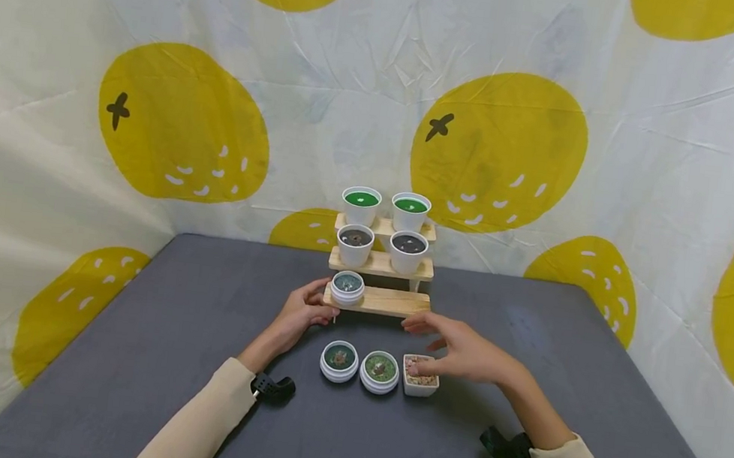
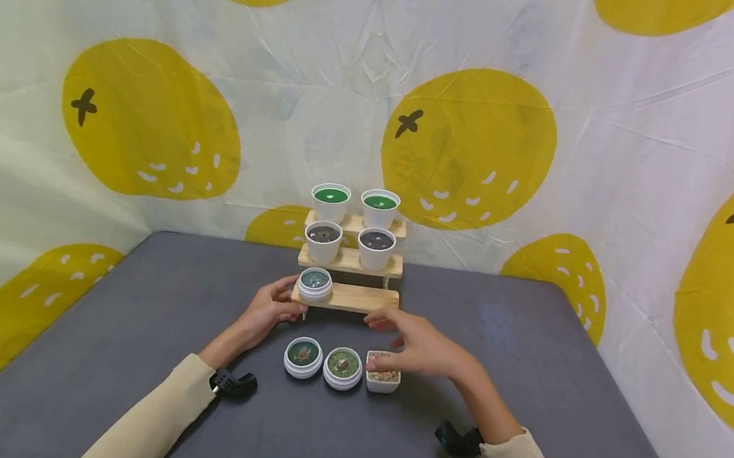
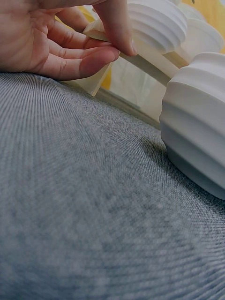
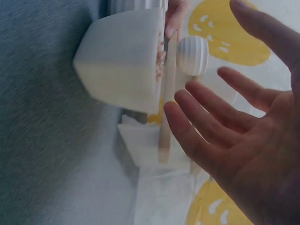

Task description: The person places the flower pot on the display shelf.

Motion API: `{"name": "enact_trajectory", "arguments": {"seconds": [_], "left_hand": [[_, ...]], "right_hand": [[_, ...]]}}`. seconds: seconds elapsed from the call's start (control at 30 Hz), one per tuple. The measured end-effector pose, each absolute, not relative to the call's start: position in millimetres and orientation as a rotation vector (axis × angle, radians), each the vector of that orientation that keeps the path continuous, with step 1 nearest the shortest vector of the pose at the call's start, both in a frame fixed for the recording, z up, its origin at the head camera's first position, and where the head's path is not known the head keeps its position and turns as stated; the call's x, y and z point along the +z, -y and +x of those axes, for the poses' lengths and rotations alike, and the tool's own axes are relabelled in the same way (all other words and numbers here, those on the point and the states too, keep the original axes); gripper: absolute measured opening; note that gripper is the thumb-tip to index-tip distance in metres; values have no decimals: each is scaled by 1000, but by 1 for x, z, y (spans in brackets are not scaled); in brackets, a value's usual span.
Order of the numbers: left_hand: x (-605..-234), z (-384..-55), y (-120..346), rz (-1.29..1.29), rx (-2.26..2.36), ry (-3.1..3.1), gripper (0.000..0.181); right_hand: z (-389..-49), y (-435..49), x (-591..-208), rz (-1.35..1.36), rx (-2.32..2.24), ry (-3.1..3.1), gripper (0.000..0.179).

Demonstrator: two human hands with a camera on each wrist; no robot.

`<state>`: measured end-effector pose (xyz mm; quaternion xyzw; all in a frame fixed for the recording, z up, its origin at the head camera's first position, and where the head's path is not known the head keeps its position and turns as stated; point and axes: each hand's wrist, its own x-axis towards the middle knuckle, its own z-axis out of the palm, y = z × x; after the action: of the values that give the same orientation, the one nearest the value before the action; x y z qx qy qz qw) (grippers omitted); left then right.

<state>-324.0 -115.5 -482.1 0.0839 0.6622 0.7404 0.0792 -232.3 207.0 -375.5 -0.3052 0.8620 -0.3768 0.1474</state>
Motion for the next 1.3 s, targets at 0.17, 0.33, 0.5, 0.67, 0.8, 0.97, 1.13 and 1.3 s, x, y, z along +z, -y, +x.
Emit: {"name": "enact_trajectory", "arguments": {"seconds": [0.17,0.33,0.5,0.67,0.8,0.97,1.13,1.3], "left_hand": [[-485,-323,114,226,2225,-1973,78],[-487,-322,114,219,2225,-1971,78],[-486,-322,115,212,2225,-1967,81],[-485,-323,115,204,2223,-1964,80],[-485,-323,116,205,2224,-1958,79],[-484,-323,116,218,2216,-1970,79],[-483,-324,115,220,2209,-1977,79],[-483,-324,114,223,2210,-1977,78]], "right_hand": [[-232,-216,-383,-904,-1070,-2408,69],[-234,-224,-387,-914,-1047,-2379,69],[-238,-231,-392,-905,-1019,-2356,71],[-244,-234,-400,-935,-983,-2320,74],[-247,-235,-406,-947,-973,-2290,73],[-248,-235,-411,-933,-991,-2262,69],[-248,-235,-412,-941,-1010,-2231,66],[-249,-236,-411,-964,-1016,-2217,61]]}}
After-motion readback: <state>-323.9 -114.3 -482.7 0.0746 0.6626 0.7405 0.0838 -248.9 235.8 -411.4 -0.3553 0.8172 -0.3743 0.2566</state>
